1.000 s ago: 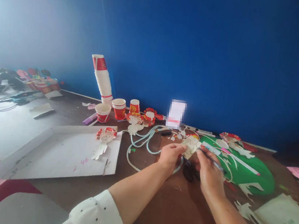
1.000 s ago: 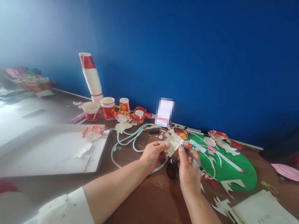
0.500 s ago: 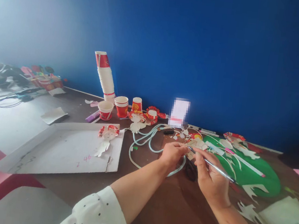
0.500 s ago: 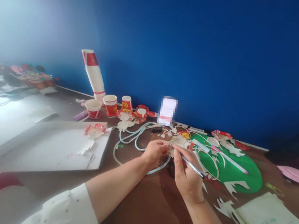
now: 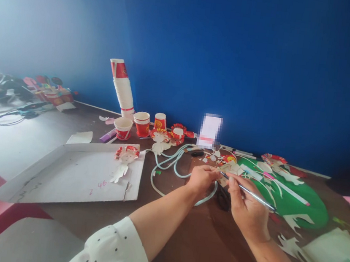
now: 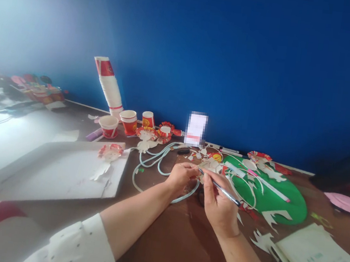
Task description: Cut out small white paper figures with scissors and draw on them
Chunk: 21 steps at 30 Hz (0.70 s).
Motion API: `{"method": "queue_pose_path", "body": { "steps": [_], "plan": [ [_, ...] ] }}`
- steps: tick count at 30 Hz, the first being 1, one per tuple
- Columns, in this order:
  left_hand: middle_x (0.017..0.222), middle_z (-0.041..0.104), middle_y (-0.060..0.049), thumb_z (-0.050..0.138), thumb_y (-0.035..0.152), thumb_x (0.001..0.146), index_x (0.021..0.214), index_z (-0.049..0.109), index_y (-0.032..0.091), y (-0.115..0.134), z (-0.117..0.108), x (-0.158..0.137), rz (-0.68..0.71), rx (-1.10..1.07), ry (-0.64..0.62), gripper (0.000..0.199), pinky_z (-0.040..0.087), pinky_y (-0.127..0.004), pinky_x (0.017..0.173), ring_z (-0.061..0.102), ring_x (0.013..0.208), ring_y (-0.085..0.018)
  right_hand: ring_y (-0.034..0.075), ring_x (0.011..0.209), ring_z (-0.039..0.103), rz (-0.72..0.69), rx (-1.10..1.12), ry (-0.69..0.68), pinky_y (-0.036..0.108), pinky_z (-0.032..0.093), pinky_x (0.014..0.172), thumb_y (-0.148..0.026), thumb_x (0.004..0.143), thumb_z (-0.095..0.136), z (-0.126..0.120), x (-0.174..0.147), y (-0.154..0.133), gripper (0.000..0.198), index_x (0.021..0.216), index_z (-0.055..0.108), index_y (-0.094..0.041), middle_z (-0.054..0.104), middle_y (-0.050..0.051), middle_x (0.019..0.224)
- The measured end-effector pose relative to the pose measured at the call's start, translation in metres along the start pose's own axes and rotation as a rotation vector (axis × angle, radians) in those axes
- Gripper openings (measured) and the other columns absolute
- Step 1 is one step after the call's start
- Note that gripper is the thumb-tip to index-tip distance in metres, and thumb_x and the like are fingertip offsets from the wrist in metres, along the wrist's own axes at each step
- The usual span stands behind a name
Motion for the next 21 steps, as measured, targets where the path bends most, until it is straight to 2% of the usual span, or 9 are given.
{"method": "queue_pose_path", "body": {
  "steps": [9, 16, 21],
  "plan": [
    [0.052, 0.053, -0.001, 0.074, 0.02, 0.054, 0.058, 0.063, 0.012, -0.0026, 0.0011, 0.003, 0.023, 0.021, -0.019, 0.015, 0.032, -0.024, 0.051, 0.042, 0.05, -0.008, 0.021, 0.083, 0.067, -0.031, -0.01, 0.008, 0.035, 0.054, 0.081, -0.024, 0.09, 0.055, 0.0001, 0.0002, -0.0018, 0.019, 0.102, 0.069, -0.019, 0.072, 0.008, 0.094],
    [0.054, 0.056, -0.002, 0.074, 0.02, 0.054, 0.06, 0.063, 0.012, -0.0034, 0.0016, 0.0015, -0.008, 0.013, -0.023, 0.015, 0.035, -0.025, 0.052, 0.046, 0.05, -0.009, 0.021, 0.085, 0.067, -0.045, -0.017, 0.001, 0.036, 0.054, 0.081, -0.026, 0.09, 0.053, -0.0001, 0.0009, -0.0036, 0.02, 0.101, 0.069, -0.019, 0.072, 0.008, 0.094],
    [0.052, 0.054, -0.001, 0.075, 0.023, 0.055, 0.062, 0.064, 0.012, -0.0014, 0.0004, 0.0, 0.003, 0.091, -0.005, 0.017, 0.032, -0.024, 0.049, 0.043, 0.048, -0.009, 0.021, 0.083, 0.067, -0.045, -0.026, 0.001, 0.036, 0.054, 0.081, -0.026, 0.09, 0.054, -0.0001, 0.0011, -0.0039, 0.019, 0.1, 0.069, -0.02, 0.072, 0.008, 0.092]
  ]
}}
Point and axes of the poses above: each hand's wrist, its own x-axis towards the middle knuckle, its own z-axis out of the palm, y = z × x, the point moved 7 cm from there along x, towards the middle knuckle
